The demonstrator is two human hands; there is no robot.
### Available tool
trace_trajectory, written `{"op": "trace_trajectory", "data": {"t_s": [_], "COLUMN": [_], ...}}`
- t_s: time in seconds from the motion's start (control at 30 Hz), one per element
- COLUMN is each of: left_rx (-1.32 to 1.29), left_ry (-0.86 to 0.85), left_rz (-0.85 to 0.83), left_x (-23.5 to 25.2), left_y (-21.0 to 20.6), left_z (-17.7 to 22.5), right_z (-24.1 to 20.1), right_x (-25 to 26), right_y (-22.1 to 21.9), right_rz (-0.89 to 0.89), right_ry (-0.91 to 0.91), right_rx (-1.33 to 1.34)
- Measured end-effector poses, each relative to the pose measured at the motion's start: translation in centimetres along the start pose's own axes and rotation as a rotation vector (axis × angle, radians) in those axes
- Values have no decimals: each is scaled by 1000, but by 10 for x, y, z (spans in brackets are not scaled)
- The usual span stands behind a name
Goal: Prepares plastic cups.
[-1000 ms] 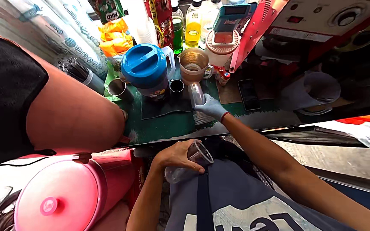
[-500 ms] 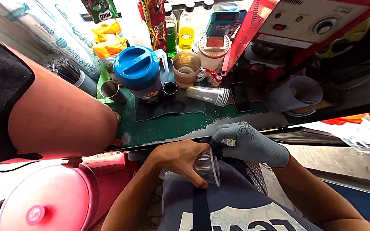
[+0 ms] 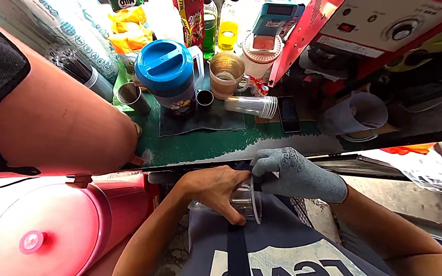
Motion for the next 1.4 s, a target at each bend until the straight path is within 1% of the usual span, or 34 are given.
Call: {"op": "trace_trajectory", "data": {"t_s": [0.13,0.43,0.67,0.8,0.87,0.93,1.0,1.07,1.4], "left_rx": [5,-14,-23,-35,-37,-20,-1,20,49], "left_ry": [13,-16,-45,-41,-30,-20,-19,-16,-15], "left_rz": [12,-8,-6,-5,28,59,69,64,38], "left_x": [-1,4,4,3,-1,-2,-1,0,2], "left_y": [1,-3,-9,-8,-6,-3,-3,-2,-1], "left_z": [3,2,-2,-3,-4,-3,-1,1,7], "right_z": [-3,-2,-5,-10,-14,-17,-16,-11,-12], "right_x": [2,0,-5,-8,-13,-17,-18,-15,-1], "right_y": [-1,2,-9,-15,-19,-22,-21,-14,7], "right_rz": [80,37,35,53,53,88,176,239,85], "right_ry": [28,91,66,130,149,113,21,-23,124], "right_rx": [28,6,59,-30,-34,39,127,111,-28]}}
Point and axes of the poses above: each hand's wrist, its own x-axis towards the middle knuckle, its own y-axis out of the back of the hand, z = x × y, the point moved 1 cm from there along x, towards the middle knuckle, and after that the axes turned 7 degrees about -y, right-handed, at the moved point
